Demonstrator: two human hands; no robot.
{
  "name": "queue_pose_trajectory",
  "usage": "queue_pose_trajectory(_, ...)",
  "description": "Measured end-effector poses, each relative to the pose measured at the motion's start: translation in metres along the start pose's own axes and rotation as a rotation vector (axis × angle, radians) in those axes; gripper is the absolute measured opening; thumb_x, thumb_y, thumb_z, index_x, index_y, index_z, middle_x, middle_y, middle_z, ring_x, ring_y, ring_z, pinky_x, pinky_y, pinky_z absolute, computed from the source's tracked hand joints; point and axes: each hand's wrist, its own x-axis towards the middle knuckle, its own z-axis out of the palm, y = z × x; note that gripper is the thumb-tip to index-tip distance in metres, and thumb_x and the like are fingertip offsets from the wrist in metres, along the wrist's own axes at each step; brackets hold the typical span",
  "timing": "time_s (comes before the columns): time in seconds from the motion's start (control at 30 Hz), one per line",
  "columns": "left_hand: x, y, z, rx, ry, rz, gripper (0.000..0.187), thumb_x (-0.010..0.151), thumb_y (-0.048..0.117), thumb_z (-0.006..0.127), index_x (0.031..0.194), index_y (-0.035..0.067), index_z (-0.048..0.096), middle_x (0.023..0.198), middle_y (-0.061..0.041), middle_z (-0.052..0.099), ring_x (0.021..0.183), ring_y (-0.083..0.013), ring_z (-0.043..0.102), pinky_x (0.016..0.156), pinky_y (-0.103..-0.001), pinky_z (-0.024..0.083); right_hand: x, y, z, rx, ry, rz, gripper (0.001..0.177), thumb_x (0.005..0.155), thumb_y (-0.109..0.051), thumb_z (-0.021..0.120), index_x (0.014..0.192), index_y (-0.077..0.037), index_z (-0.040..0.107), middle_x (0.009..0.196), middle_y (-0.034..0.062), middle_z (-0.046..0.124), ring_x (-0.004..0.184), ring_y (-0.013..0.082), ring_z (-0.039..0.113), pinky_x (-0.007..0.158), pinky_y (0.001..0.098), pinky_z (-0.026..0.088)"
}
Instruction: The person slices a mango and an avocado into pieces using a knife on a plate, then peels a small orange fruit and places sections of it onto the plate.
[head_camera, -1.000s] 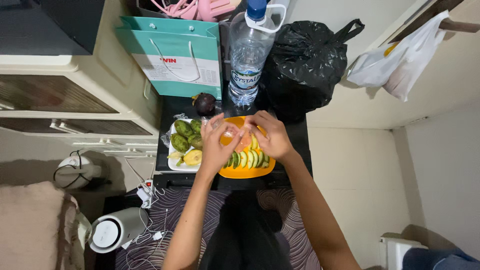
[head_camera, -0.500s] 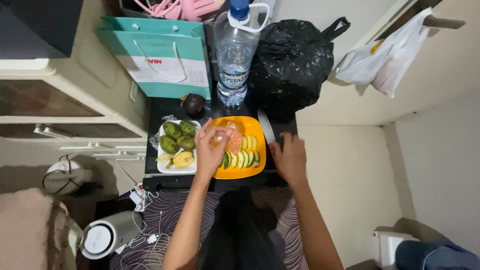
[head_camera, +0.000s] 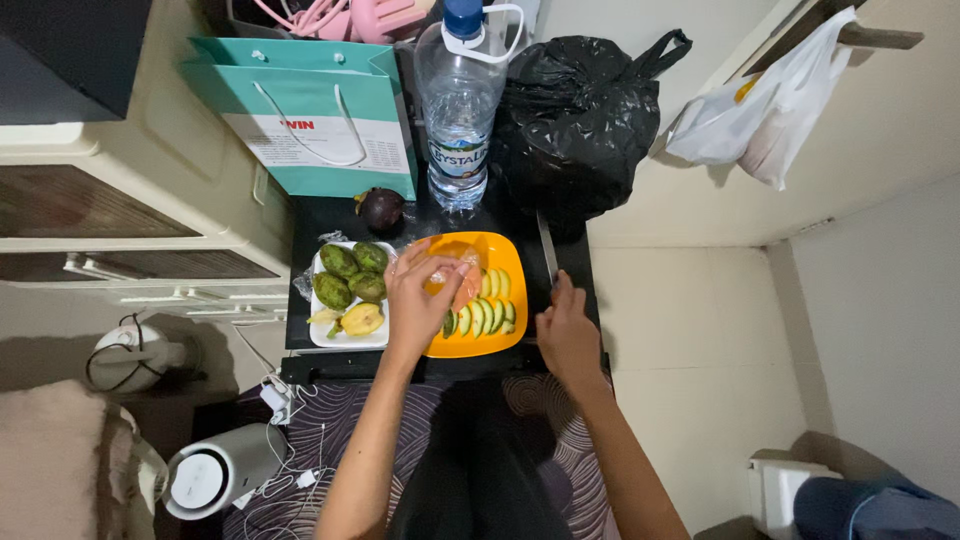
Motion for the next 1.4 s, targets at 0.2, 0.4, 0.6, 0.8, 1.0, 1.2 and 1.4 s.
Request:
queue_pose_trajectory(0.2,0.002,0.013,-0.016,0.032,-0.091,0.133,0.014,0.087,0.024,0.079,0.096,0.014,0.081,0.095,-0.002,0.076,0.131,-0.0315,0.055,0.109,-0.047,0.029,-0.027,-0.035,-0.072,0.352,-0.071,-0.146,0.078,0.093,-0.008,0.062,0.163,-0.018,0.03,0.062,0.0093,0.053,0.051,0.0211,0.053,0.055,0.0356,0.051)
queue_pose_trajectory(0.4,0.002,0.019,-0.033,0.107,-0.044,0.158,0.013,0.085,0.019,0.078,0.097,0.013,0.081,0.089,0.0,0.076,0.13,-0.0291,0.057,0.109,-0.051,0.027,-0.048,-0.06,-0.137,0.023,-0.442,-0.076,0.067,0.1,-0.035,0.056,0.163,-0.03,0.034,0.058,0.0092,0.061,0.046,0.0235,0.057,0.051,0.0377,0.048)
queue_pose_trajectory(0.6,-0.002,0.029,-0.037,0.126,0.006,0.174,0.011,0.088,0.021,0.079,0.097,0.015,0.081,0.091,-0.001,0.077,0.122,-0.0272,0.06,0.106,-0.051,0.028,-0.058,-0.06,-0.128,-0.075,-0.24,-0.209,0.058,0.099,-0.041,0.054,0.154,-0.025,0.044,0.063,0.011,0.065,0.046,0.0257,0.061,0.048,0.0401,0.048)
queue_pose_trajectory(0.8,-0.005,0.027,-0.038,0.157,-0.013,0.265,0.012,0.09,0.018,0.076,0.1,0.013,0.081,0.091,-0.004,0.075,0.117,-0.028,0.062,0.101,-0.049,0.031,-0.058,-0.058,-0.126,-0.133,-0.232,-0.253,0.058,0.099,-0.041,0.053,0.153,-0.021,0.045,0.061,0.0093,0.065,0.042,0.0239,0.06,0.043,0.0384,0.048)
queue_pose_trajectory(1.0,-0.008,0.026,-0.032,0.233,-0.023,0.312,0.009,0.09,0.015,0.075,0.091,0.006,0.075,0.089,-0.009,0.071,0.11,-0.0268,0.063,0.1,-0.051,0.034,-0.057,-0.062,-0.124,-0.256,-0.152,-0.288,0.055,0.098,-0.043,0.054,0.149,-0.022,0.05,0.06,0.0079,0.065,0.043,0.0252,0.06,0.042,0.0399,0.047)
queue_pose_trajectory(1.2,-0.008,0.028,-0.034,0.113,-0.05,0.209,0.012,0.094,0.017,0.072,0.102,0.008,0.076,0.101,-0.006,0.074,0.121,-0.0285,0.061,0.104,-0.051,0.034,-0.043,-0.048,-0.126,0.079,-0.083,-0.146,0.055,0.103,-0.042,0.055,0.149,-0.012,0.046,0.057,0.0021,0.062,0.043,0.0124,0.06,0.044,0.032,0.048)
queue_pose_trajectory(1.4,-0.014,0.02,-0.026,-0.015,-0.245,0.169,0.014,0.092,0.02,0.075,0.1,0.008,0.077,0.097,-0.008,0.075,0.142,-0.0372,0.047,0.122,-0.064,0.01,-0.012,-0.048,-0.101,0.429,-0.504,-0.07,0.071,0.098,-0.038,0.057,0.161,-0.025,0.027,0.05,-0.0009,0.041,0.047,0.0094,0.035,0.047,0.0286,0.033)
